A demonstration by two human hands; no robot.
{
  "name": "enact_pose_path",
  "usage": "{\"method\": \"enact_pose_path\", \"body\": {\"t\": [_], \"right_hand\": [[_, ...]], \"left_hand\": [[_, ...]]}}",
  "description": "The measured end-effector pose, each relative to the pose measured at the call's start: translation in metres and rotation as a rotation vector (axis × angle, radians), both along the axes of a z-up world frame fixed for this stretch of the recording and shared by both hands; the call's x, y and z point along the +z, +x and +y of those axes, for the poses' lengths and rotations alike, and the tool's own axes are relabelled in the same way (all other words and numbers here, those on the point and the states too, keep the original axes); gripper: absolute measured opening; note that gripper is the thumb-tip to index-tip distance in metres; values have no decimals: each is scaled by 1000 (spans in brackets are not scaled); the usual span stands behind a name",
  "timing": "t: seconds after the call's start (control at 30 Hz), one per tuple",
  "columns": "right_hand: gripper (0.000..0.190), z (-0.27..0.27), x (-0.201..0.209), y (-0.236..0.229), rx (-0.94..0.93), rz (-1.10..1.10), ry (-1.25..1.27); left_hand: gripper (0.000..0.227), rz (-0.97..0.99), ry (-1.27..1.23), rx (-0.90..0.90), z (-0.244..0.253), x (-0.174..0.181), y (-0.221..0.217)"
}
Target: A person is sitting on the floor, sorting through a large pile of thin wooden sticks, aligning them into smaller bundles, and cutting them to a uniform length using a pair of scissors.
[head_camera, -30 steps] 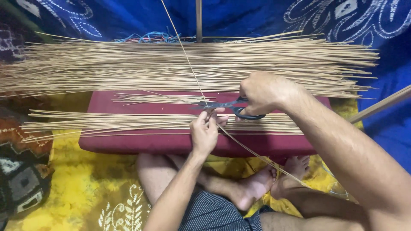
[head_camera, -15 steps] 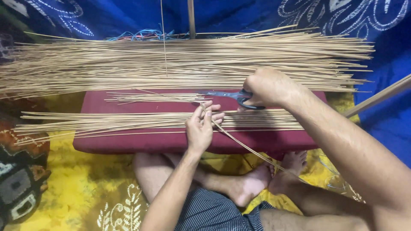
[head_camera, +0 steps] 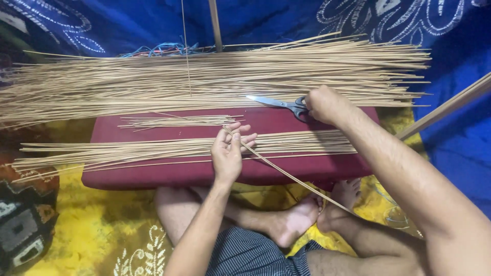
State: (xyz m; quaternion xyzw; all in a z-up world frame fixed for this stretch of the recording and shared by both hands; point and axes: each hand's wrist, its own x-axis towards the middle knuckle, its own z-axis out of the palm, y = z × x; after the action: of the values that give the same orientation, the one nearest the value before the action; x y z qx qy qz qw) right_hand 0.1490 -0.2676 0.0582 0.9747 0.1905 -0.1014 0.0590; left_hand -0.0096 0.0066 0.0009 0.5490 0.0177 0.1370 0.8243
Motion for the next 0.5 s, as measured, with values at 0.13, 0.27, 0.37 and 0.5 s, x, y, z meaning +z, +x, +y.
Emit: {"method": "enact_pose_path", "body": {"t": [0.13, 0.27, 0.37, 0.5], "right_hand": [[20, 43, 54, -58, 37, -103, 59], [38, 83, 83, -108, 139, 269, 572], [39, 84, 77, -114, 122, 414, 677], [35, 71, 99, -122, 49, 489, 683]], "left_hand": [[29, 17, -25, 28, 5, 18, 6], [27, -17, -224, 126, 20, 17, 32], [24, -34, -281, 195, 41, 25, 46], [21, -53, -303, 296, 78, 34, 51]]}}
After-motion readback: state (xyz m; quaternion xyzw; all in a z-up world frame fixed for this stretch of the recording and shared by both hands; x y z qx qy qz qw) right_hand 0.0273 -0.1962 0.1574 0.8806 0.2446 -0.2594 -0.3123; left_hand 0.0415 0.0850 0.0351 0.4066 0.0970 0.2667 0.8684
